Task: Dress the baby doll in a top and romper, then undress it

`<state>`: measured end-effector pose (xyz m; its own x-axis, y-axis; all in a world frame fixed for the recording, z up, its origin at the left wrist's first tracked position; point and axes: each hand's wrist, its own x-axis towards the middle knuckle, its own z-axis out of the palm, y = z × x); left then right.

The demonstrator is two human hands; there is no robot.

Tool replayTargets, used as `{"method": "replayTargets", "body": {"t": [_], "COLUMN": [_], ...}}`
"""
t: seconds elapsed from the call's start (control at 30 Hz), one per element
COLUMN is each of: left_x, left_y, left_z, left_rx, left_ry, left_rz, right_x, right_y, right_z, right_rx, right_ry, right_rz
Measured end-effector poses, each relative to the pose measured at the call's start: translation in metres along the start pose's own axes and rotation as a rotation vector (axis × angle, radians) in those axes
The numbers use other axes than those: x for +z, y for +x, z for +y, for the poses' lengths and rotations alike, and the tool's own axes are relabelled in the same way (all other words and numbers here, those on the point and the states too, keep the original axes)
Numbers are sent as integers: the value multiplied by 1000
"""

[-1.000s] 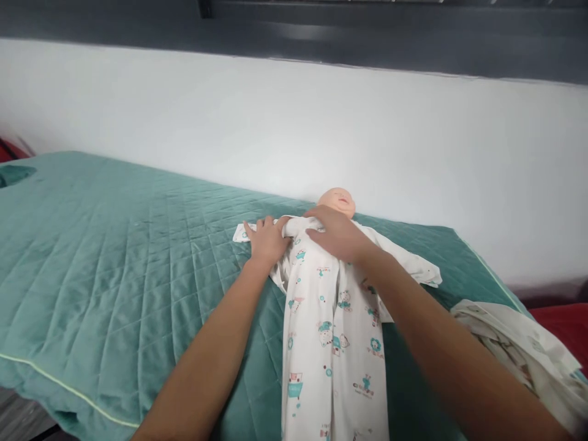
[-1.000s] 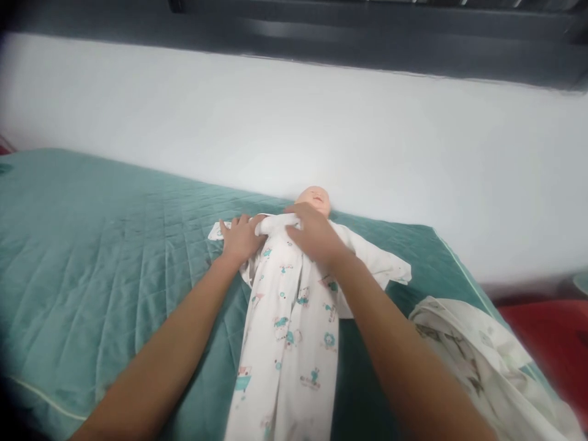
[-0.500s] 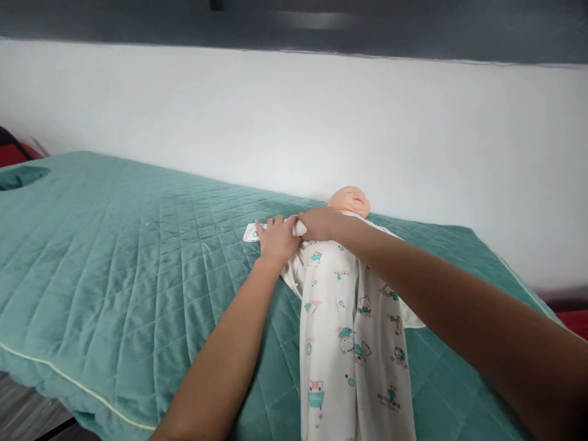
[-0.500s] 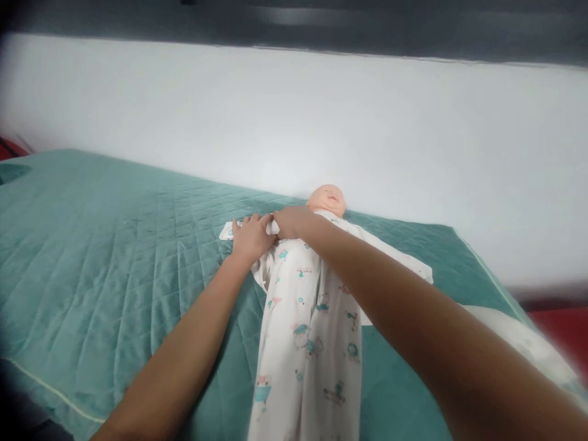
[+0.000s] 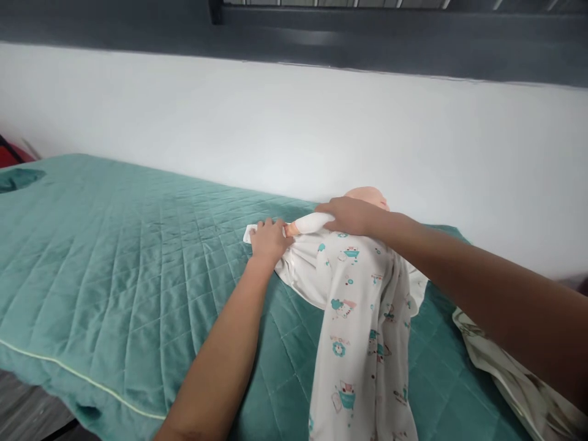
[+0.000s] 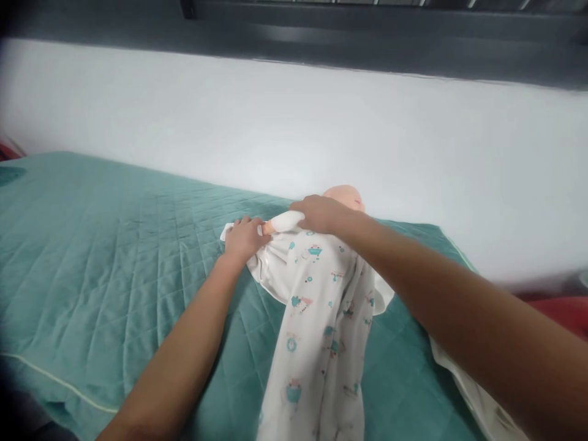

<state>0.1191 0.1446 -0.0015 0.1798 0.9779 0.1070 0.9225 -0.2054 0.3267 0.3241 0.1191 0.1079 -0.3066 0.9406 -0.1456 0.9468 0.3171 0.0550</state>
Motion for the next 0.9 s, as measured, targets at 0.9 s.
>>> {"method": "replayTargets", "body": {"t": [0.9], "left_x": [12], "left_y": [14], "left_z": [-5], "left_rx": [247], "left_ry": [80], "left_rz": [78], "right_x": [46], "right_y": [-49], "right_z": [9], "right_rx": [166], "right_ry": [501], "right_rz": [482]}}
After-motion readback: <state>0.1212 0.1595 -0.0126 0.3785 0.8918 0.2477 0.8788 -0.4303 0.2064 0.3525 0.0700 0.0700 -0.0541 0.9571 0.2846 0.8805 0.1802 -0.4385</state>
